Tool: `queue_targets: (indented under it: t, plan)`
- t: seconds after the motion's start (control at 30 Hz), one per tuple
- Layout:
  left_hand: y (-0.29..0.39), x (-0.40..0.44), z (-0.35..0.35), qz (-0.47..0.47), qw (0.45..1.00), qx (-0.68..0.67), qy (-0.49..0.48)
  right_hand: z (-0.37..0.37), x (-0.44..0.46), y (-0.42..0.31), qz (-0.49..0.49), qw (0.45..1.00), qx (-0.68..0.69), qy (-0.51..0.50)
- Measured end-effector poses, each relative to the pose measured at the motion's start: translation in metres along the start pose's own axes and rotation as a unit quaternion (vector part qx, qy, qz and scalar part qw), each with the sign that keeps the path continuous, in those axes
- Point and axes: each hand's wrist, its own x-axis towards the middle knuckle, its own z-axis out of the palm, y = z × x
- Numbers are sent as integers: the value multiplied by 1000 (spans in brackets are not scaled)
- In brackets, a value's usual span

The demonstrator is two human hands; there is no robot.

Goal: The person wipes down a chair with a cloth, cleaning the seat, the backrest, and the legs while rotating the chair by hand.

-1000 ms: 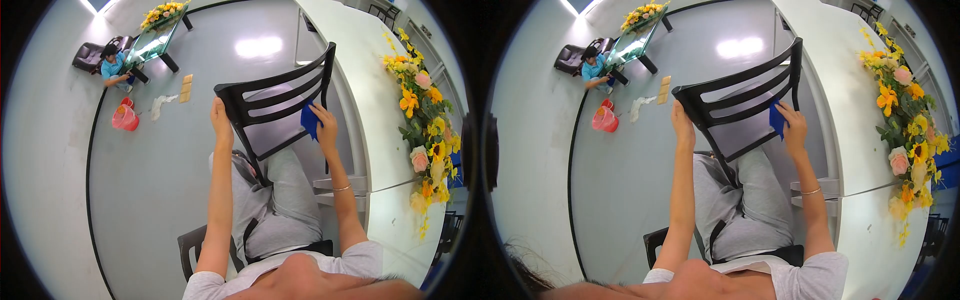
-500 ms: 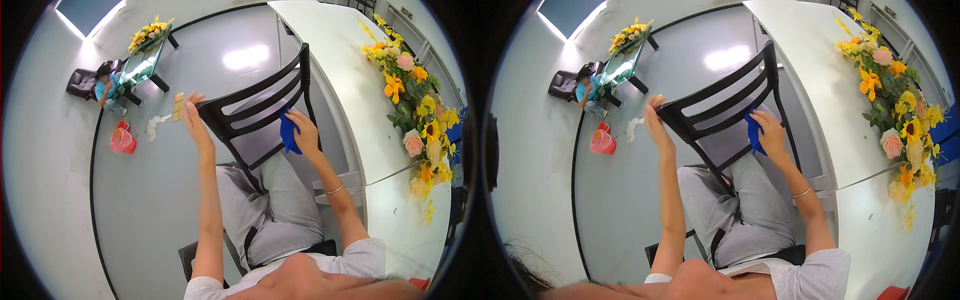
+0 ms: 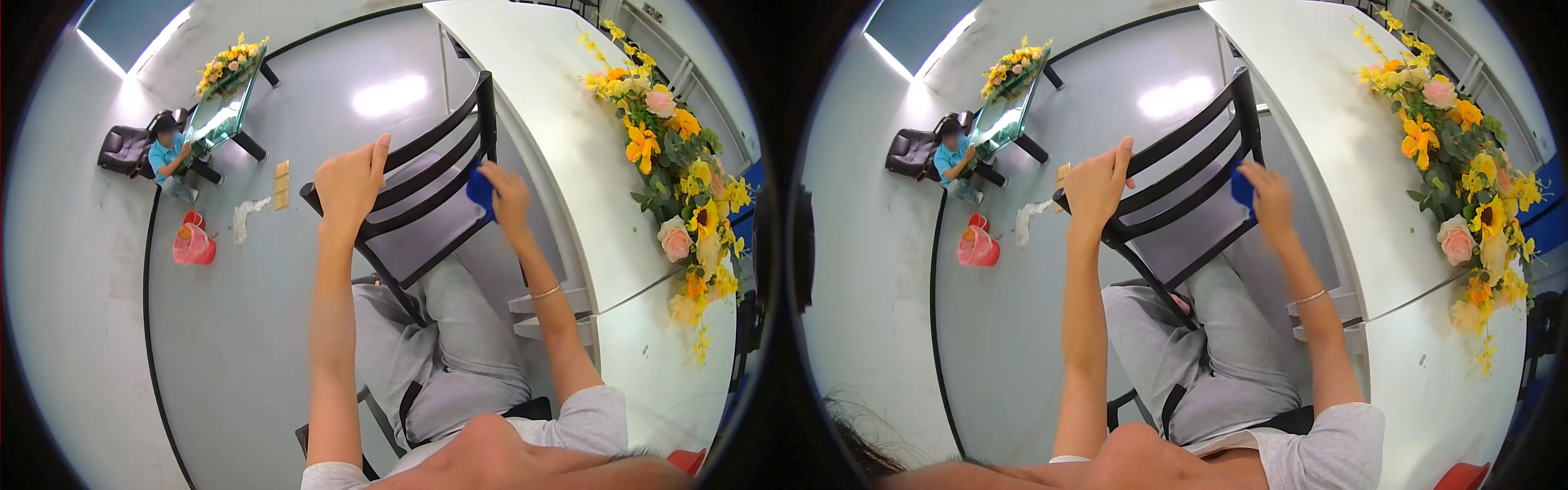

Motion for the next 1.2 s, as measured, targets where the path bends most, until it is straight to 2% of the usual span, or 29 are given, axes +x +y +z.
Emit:
queue_targets:
  t: [0.07, 0.13, 0.27, 0.37, 0.47, 0.53, 0.57, 0.63, 0.7, 0.77, 0.8, 0.87, 0.97, 1.03, 1.1, 1.2]
  plan:
    - [-2, -1, -1, -12, 1000, -8, 1, 5, 13, 17, -13, 999, -17, 28]
    - [-5, 1, 1, 30, 999, 9, 25, 1, 25, 21, 64, 997, -49, -20]
    - [-21, 16, 4, 24, 999, 13, 39, 11, 26, 15, 48, 997, -50, -39]
    - [-28, 30, -3, -4, 1000, 12, -13, 37, 0, 19, 31, 998, 4, -47]
    - [-45, 43, 5, 18, 1000, 5, 19, 61, -37, -11, -4, 990, 97, -104]
    - [-49, 47, 1, -2, 1000, 10, 6, 73, -58, -34, 74, 972, 123, -183]
    - [-48, 49, 0, -8, 1000, 11, -8, 78, -62, -42, 73, 970, 128, -191]
    - [-52, 51, 3, -17, 1000, 11, -3, 79, -60, -59, 59, 968, 77, -231]
    - [-54, 52, 5, 4, 999, 16, 31, 80, -54, -64, 48, 963, 95, -247]
    - [-56, 51, 6, 8, 999, 9, 42, 75, -46, -66, -5, 953, 57, -298]
    - [-56, 51, 5, 15, 999, 11, 43, 73, -40, -66, -10, 952, 57, -299]
    - [-55, 49, 5, 16, 999, 10, 45, 68, -32, -62, -3, 929, 69, -363]
    - [-57, 44, 6, 23, 998, 2, 61, 87, -43, -37, -1, 927, 114, -358]
    - [-57, 40, 4, 49, 996, 19, 73, 99, -49, -21, -20, 921, 94, -379]
    - [-60, 35, 2, 27, 998, 28, 49, 107, -55, -12, 10, 946, -33, -322]
    - [-69, 35, 0, 28, 998, 32, 56, 118, -47, -12, 22, 932, -19, -361]
